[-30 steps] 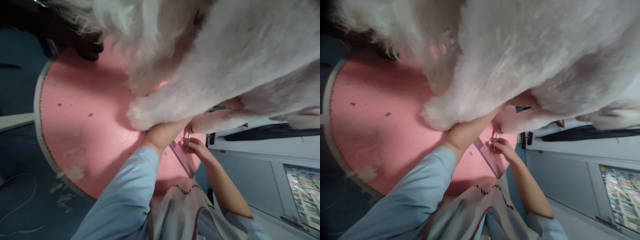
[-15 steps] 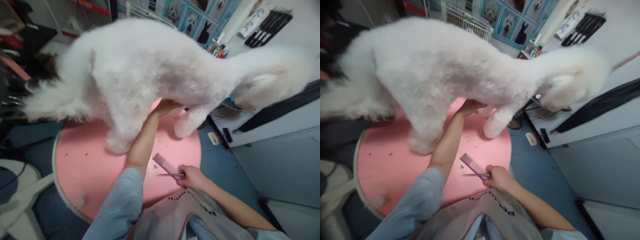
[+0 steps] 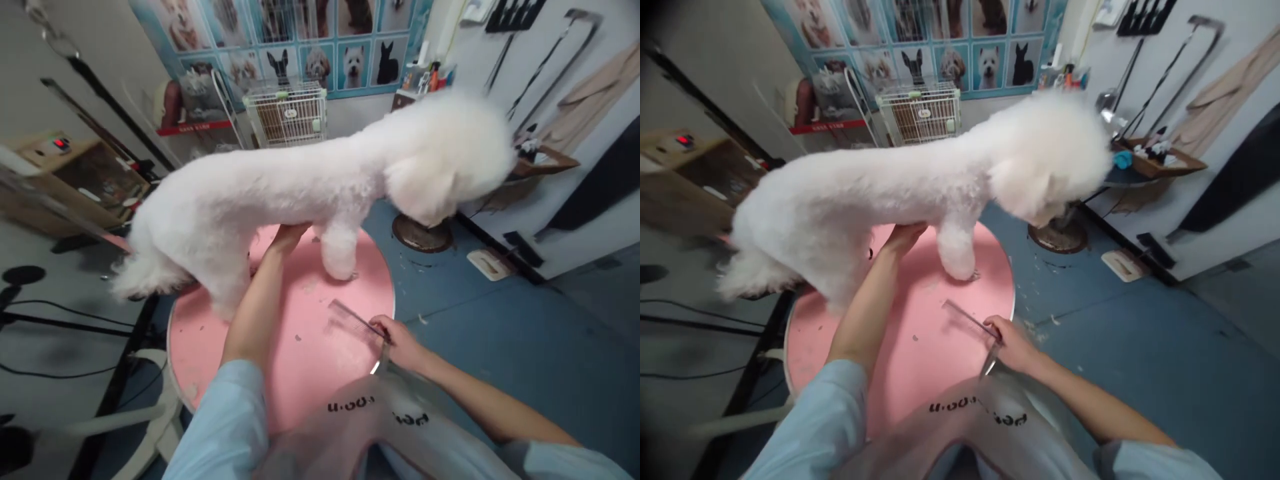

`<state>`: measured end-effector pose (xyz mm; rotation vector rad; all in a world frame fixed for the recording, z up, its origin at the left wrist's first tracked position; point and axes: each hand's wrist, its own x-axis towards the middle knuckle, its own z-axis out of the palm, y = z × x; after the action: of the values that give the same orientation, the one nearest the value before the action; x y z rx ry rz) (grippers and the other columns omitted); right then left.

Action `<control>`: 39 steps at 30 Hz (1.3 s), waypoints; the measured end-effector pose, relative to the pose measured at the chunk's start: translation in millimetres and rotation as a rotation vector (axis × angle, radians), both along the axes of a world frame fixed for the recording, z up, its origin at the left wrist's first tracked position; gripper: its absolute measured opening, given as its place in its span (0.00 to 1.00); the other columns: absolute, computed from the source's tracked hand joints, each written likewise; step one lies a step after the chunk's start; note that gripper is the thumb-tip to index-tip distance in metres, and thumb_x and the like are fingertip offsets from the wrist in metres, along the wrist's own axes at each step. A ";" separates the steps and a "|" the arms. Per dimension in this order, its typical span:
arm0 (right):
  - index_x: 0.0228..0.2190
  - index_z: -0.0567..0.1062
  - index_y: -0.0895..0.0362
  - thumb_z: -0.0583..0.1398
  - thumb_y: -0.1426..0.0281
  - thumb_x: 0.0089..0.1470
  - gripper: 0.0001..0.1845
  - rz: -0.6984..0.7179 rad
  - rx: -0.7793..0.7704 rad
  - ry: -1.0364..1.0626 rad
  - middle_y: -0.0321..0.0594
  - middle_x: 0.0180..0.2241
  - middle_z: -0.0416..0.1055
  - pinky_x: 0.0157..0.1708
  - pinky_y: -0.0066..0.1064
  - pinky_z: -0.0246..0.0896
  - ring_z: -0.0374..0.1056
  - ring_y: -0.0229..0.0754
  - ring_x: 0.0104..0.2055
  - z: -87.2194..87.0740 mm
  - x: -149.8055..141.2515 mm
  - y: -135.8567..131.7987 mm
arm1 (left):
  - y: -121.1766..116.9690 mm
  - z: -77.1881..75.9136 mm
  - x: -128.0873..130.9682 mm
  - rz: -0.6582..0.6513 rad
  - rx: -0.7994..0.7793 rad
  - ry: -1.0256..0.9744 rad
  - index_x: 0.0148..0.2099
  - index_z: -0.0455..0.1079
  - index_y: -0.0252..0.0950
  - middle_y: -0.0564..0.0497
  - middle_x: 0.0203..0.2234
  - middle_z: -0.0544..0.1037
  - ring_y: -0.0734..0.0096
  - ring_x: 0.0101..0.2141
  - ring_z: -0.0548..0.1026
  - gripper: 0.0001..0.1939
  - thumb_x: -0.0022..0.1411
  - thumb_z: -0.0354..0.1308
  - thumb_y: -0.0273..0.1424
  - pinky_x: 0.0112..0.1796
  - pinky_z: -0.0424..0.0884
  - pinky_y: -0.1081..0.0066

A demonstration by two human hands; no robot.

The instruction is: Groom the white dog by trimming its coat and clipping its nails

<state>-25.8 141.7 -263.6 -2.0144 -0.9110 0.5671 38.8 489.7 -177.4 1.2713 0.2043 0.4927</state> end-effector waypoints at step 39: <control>0.27 0.63 0.56 0.64 0.67 0.48 0.13 -0.158 0.828 1.388 0.30 0.20 0.62 0.25 0.26 0.57 0.60 0.32 0.22 -5.5 39.9 81.9 | -26.7 -16.9 14.0 -0.013 -0.179 -0.288 0.30 0.68 0.35 0.56 0.22 0.70 0.82 0.24 0.67 0.19 0.36 0.73 0.29 0.26 0.65 0.78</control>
<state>14.1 223.6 -269.1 -0.6027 -0.0383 1.0404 52.8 463.0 -194.3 1.0134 -0.0022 0.6254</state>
